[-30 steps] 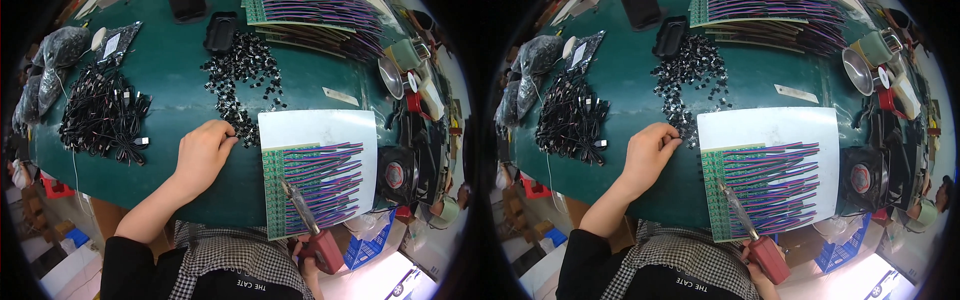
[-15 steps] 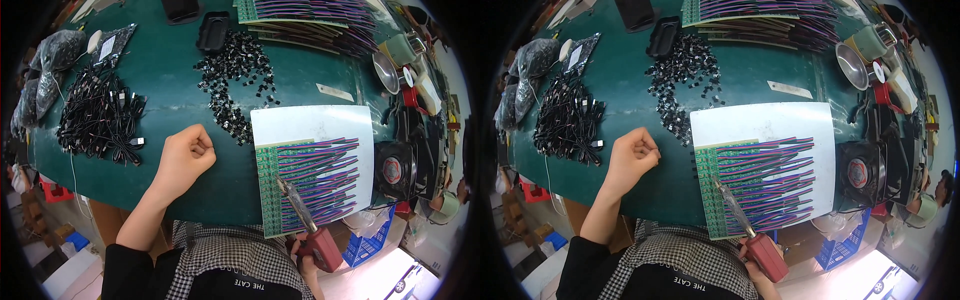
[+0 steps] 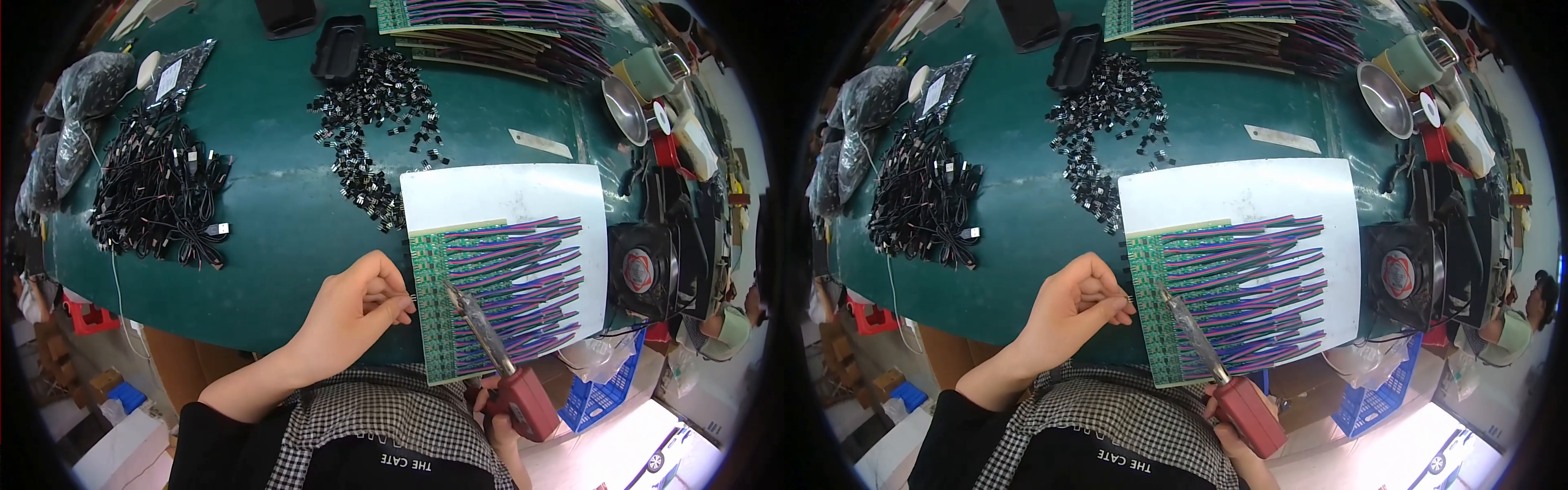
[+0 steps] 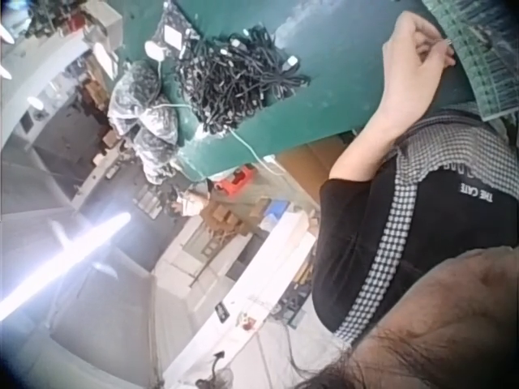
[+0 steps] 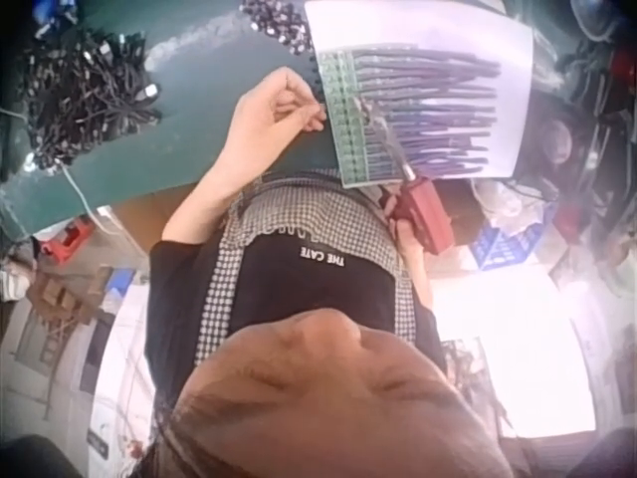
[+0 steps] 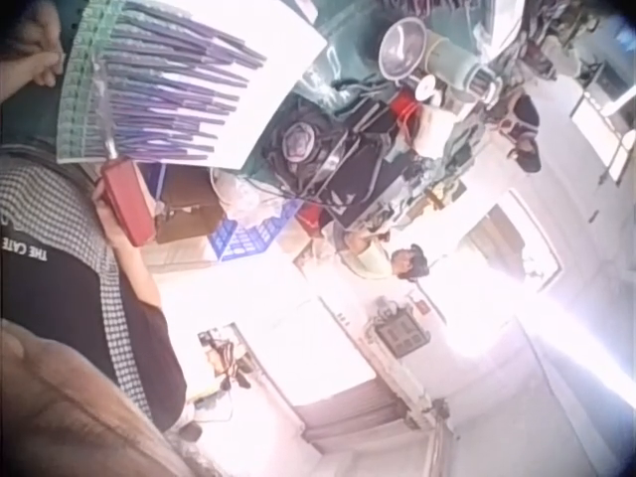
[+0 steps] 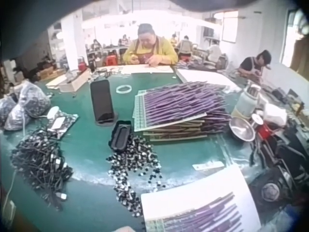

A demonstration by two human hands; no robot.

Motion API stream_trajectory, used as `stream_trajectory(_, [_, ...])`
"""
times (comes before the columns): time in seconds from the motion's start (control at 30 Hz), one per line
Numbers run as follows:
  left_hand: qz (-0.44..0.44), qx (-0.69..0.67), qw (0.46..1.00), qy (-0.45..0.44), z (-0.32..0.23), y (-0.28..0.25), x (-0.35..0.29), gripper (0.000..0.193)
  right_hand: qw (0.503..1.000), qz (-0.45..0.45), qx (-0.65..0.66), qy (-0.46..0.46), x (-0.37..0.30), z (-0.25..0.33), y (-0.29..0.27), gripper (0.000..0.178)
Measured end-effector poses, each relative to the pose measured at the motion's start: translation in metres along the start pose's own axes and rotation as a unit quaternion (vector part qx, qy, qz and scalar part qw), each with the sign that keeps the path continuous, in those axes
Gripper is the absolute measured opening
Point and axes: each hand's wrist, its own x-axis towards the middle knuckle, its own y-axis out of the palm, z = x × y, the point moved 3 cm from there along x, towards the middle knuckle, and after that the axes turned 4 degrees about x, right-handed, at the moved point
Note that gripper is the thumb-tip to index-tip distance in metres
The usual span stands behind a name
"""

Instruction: The person solders small electronic components onto circuit boards one by one using a soldering iron, then solders the exposed wire leads of bundled cables onto the boards.

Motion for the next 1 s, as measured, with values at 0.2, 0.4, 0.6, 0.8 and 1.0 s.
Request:
stream_trajectory(0.2, [0.000,0.051,0.999,0.002,0.001,0.001,0.000,0.004,0.999,0.001,0.031,0.013,0.000,0.003,0.004,0.077])
stream_trajectory(0.4, [-0.004,0.025,1.000,0.014,0.000,0.002,-0.002,0.004,0.998,-0.021,0.044,0.029,0.000,0.004,0.006,0.078])
stream_trajectory(0.6, [-0.039,0.104,0.991,0.079,-0.001,0.011,0.000,0.009,0.999,0.014,0.027,0.022,0.001,0.004,0.004,0.077])
stream_trajectory(0.8, [-0.107,0.186,0.970,0.113,0.007,0.016,-0.003,0.013,0.999,-0.007,0.036,0.028,0.000,0.006,0.007,0.075])
stream_trajectory(1.0, [-0.075,0.066,0.992,0.082,0.015,0.014,0.003,0.015,0.999,0.004,0.034,0.030,-0.001,0.003,0.004,0.075])
